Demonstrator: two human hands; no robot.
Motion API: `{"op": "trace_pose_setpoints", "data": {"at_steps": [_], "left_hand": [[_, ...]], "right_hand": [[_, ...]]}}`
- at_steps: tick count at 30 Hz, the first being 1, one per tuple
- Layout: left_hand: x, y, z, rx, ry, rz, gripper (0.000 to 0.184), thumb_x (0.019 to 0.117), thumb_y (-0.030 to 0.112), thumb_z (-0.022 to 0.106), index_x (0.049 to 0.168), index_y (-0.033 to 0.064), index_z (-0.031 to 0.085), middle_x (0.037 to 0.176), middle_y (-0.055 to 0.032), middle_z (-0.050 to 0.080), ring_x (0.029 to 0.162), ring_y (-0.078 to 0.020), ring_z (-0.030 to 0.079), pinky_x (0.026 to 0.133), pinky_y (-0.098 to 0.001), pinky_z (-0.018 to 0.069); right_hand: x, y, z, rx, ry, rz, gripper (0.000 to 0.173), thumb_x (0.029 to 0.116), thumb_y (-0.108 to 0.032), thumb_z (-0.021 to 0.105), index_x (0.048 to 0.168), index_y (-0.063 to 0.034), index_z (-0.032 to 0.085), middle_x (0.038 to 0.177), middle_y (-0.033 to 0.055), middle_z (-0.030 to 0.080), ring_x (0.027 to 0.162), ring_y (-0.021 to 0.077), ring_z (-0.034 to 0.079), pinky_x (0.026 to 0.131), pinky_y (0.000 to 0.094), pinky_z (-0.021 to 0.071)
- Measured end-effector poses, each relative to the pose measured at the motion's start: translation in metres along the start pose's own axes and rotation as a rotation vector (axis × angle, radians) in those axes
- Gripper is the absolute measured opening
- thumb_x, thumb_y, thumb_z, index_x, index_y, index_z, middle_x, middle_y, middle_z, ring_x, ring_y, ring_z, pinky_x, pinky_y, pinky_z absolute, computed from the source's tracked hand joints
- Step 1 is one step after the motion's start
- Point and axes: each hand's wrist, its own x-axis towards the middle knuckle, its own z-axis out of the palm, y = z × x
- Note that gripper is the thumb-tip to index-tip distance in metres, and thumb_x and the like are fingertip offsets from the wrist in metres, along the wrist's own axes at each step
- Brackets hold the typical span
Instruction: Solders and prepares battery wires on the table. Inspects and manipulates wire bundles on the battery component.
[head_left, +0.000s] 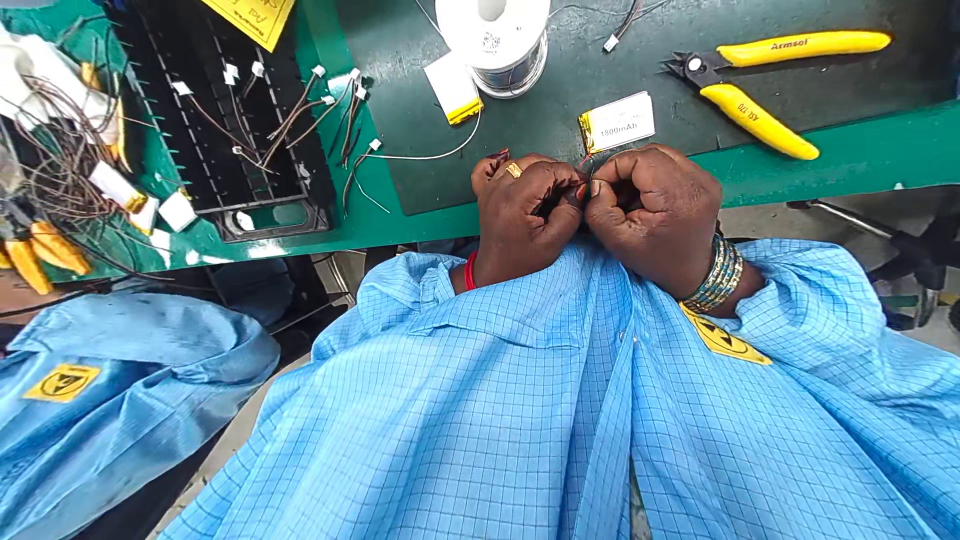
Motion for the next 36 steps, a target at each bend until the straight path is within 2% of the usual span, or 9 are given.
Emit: {"op": "trace_pose_setpoints", "data": {"at_steps": [8,25,28,31,33,34,35,36], "left_hand": [[0.001,-0.001,0.000,-0.026,-0.016,0.010,0.014,0.0929,0.010,0.061,0.091,0.0041,0.074,0.086,-0.0062,0.075,0.087,-0.0081,0.066,0.104,-0.0438,0.0321],[0.000,-0.002,0.001,-0.055,-0.020,0.000,0.018,0.0931,0.012,0.058,0.091,0.0034,0.074,0.083,-0.0049,0.074,0.086,-0.0076,0.066,0.106,-0.0457,0.0316],[-0.001,-0.002,0.000,-0.052,-0.018,-0.018,0.016,0.0938,0.011,0.061,0.092,0.0032,0.074,0.084,-0.0047,0.075,0.086,-0.0071,0.067,0.108,-0.0465,0.0319],[-0.001,-0.001,-0.001,-0.072,-0.029,-0.045,0.014,0.0942,0.011,0.062,0.093,0.0030,0.074,0.083,-0.0035,0.074,0.083,-0.0050,0.065,0.108,-0.0455,0.0315],[0.001,0.001,-0.002,-0.086,-0.048,-0.064,0.014,0.0951,0.011,0.061,0.094,0.0036,0.073,0.083,-0.0020,0.073,0.082,-0.0037,0.063,0.108,-0.0444,0.0314],[0.001,0.002,-0.003,-0.089,-0.059,-0.073,0.014,0.0954,0.011,0.061,0.095,0.0041,0.073,0.083,-0.0014,0.072,0.082,-0.0034,0.063,0.108,-0.0446,0.0312],[0.002,0.002,-0.003,-0.090,-0.070,-0.080,0.014,0.0958,0.011,0.061,0.095,0.0042,0.073,0.082,-0.0010,0.072,0.082,-0.0031,0.062,0.108,-0.0449,0.0308],[0.003,0.003,-0.004,-0.088,-0.080,-0.091,0.014,0.0959,0.012,0.061,0.096,0.0044,0.073,0.082,-0.0007,0.072,0.082,-0.0029,0.063,0.109,-0.0456,0.0306]], "right_hand": [[0.005,-0.004,0.001,-0.080,-0.024,0.050,0.017,0.0924,-0.010,0.056,0.077,-0.0048,0.061,0.067,0.0082,0.058,0.060,0.0164,0.055,0.053,0.0295,0.0396],[0.006,-0.003,0.005,-0.142,0.003,0.042,0.017,0.0924,-0.011,0.054,0.077,-0.0044,0.059,0.067,0.0092,0.057,0.059,0.0198,0.055,0.051,0.0320,0.0390],[0.005,-0.002,0.004,-0.102,0.012,0.054,0.017,0.0938,-0.011,0.054,0.080,-0.0039,0.060,0.069,0.0086,0.058,0.060,0.0171,0.055,0.052,0.0299,0.0398],[0.004,-0.001,-0.002,0.045,0.005,0.079,0.015,0.0962,-0.010,0.052,0.087,-0.0018,0.061,0.071,0.0055,0.056,0.061,0.0093,0.051,0.054,0.0223,0.0400],[0.005,0.002,-0.011,0.094,0.018,0.046,0.015,0.0986,-0.009,0.054,0.094,0.0013,0.064,0.077,0.0064,0.061,0.066,0.0068,0.056,0.059,0.0192,0.0466],[0.005,0.005,-0.018,0.039,0.042,0.009,0.017,0.1001,-0.010,0.055,0.097,0.0024,0.067,0.083,0.0100,0.066,0.074,0.0107,0.062,0.066,0.0229,0.0516],[0.006,0.008,-0.026,-0.058,0.062,-0.023,0.019,0.1015,-0.012,0.057,0.100,0.0022,0.069,0.092,0.0146,0.072,0.088,0.0186,0.068,0.077,0.0311,0.0547],[0.007,0.011,-0.036,-0.178,0.052,-0.029,0.022,0.1026,-0.016,0.057,0.104,0.0016,0.069,0.105,0.0191,0.074,0.105,0.0285,0.069,0.090,0.0421,0.0529]]}}
